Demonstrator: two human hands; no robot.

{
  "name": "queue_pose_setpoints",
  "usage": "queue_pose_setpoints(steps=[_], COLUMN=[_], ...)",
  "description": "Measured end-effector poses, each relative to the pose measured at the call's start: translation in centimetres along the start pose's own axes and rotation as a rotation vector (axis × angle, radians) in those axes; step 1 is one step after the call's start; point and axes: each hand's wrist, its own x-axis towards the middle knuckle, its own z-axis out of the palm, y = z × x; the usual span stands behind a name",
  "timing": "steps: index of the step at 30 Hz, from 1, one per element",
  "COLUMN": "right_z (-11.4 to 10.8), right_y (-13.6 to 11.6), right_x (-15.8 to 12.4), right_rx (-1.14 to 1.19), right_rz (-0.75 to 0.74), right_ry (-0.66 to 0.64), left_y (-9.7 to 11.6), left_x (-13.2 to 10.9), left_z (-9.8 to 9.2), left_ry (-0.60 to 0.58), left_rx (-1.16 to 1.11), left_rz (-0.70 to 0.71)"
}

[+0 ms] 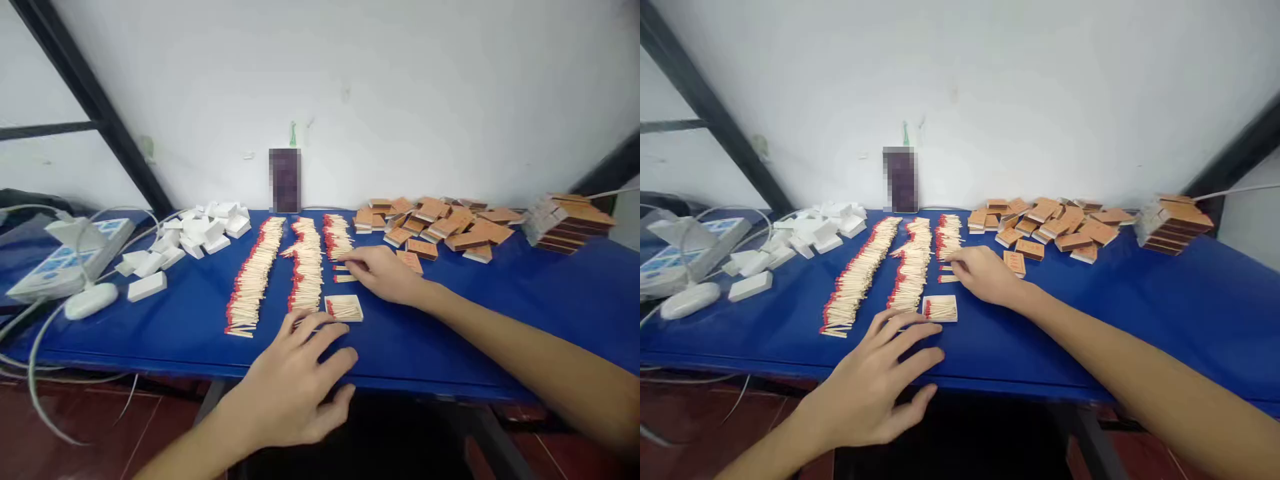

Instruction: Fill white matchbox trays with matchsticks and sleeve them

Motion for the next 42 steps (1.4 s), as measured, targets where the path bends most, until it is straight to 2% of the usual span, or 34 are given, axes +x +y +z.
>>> queue_pose_setpoints(steps=[19, 32, 42], right_z=[0.0, 0.06, -0.33], right_y=[-0.12, 0.06, -0.07], right_x=[-0.13, -0.15, -0.09], right_rx=[0.006, 0.096, 0.094], right_rz=[0.019, 0.011, 0.03], right_ry=[0.007, 0.031, -0.01], left_y=[-0.26, -0.3, -0.32], left_x=[-0.15, -0.1, -0.1], left_z=[0.17, 0.17, 0.2], left_ry=[-0.002, 0.001, -0.006], left_rx=[0.0, 0.004, -0.003], left_rz=[0.004, 0.009, 0.01])
